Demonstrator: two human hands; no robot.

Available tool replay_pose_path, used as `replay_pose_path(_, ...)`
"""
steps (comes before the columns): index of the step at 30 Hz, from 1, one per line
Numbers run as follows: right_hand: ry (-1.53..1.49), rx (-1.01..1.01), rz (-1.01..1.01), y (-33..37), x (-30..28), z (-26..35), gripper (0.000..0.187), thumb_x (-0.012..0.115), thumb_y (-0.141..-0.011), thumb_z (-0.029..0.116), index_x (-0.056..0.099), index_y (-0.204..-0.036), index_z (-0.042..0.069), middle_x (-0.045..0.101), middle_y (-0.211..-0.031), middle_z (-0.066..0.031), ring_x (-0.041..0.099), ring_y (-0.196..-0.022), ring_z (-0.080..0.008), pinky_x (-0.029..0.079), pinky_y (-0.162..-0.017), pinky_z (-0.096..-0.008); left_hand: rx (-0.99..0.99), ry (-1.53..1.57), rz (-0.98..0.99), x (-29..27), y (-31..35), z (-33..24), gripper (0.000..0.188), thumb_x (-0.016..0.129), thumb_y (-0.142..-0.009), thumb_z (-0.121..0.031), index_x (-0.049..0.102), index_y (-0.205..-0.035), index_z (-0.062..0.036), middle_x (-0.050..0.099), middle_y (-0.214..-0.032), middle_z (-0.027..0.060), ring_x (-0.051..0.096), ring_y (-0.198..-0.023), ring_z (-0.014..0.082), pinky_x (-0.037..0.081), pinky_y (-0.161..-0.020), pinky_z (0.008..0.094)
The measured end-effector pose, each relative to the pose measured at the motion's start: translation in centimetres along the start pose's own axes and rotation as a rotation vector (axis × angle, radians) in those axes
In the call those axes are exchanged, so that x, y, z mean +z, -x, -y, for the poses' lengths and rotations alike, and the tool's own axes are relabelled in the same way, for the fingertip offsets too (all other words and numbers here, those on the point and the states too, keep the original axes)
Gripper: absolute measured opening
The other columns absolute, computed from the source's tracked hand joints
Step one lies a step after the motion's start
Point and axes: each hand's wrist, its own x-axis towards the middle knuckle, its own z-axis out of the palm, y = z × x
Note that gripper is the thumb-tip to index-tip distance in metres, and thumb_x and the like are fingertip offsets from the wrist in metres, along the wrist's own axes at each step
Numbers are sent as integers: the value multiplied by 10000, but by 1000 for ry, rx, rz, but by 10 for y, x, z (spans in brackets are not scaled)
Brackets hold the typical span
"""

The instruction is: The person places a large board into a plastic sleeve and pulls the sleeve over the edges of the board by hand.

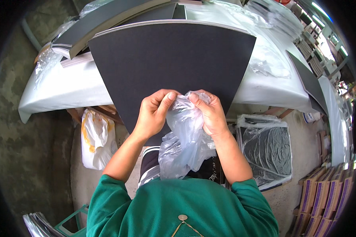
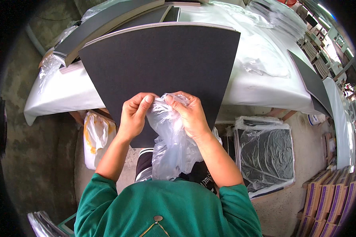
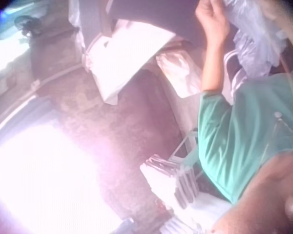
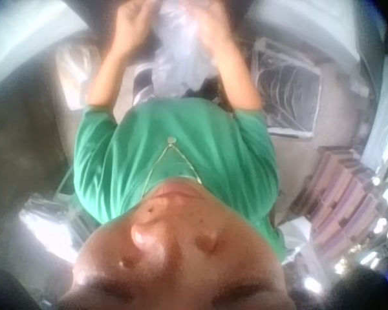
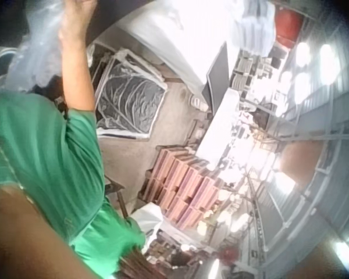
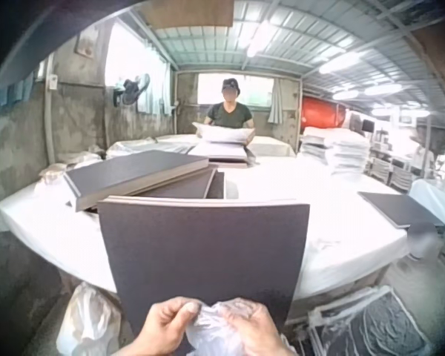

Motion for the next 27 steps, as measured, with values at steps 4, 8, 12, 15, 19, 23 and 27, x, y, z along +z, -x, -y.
replay_pose_path(4,-4,27,22,-3,-11,-7,153,611,-786,148,595,-867,19,591,-794,-16,531,-705,-61,428,-656,-204,-112,105,168,4,0,-6,326,594,-806,-177,503,-1066,-4,551,-862,-1,490,-786,58,400,-707,205)
replay_pose_path(8,-75,53,155,-5,-1,6,320,534,-809,89,496,-1114,-3,568,-975,-76,540,-862,-104,427,-780,-236,-102,39,116,5,-3,-2,474,673,-736,-165,453,-1111,21,537,-930,29,512,-867,97,408,-801,252)
replay_pose_path(12,-101,-30,341,-12,-11,10,454,461,-829,93,335,-1252,-15,508,-1095,-120,506,-988,-159,396,-865,-273,-212,21,290,8,-1,7,351,644,-763,-151,515,-1051,3,574,-863,16,511,-811,93,424,-733,256)
replay_pose_path(15,-36,-191,269,-15,-3,15,591,488,-835,186,206,-1305,-33,408,-1206,-149,415,-1107,-198,340,-926,-291,-286,-9,343,0,1,7,132,596,-788,-102,607,-861,7,592,-758,0,513,-715,64,433,-664,242)
replay_pose_path(19,336,-97,305,5,-11,3,943,701,-703,282,71,-1317,-58,361,-1209,-141,421,-1054,-185,364,-888,-280,-112,-99,22,-22,-6,2,109,560,-787,-58,617,-861,-1,600,-764,-8,527,-692,58,424,-626,218)
replay_pose_path(23,884,-19,262,9,-27,-3,300,632,-692,167,597,-931,-10,618,-755,-121,595,-691,-189,457,-690,-286,51,-296,-163,-60,-14,-1,141,564,-796,-80,600,-892,17,573,-759,-3,493,-687,64,396,-635,207)
replay_pose_path(27,862,-55,101,2,-51,3,218,575,-762,134,612,-931,1,633,-822,-121,605,-721,-170,469,-680,-275,123,53,-366,-98,-20,3,195,505,-839,-95,537,-971,45,555,-906,57,497,-822,105,397,-744,238)
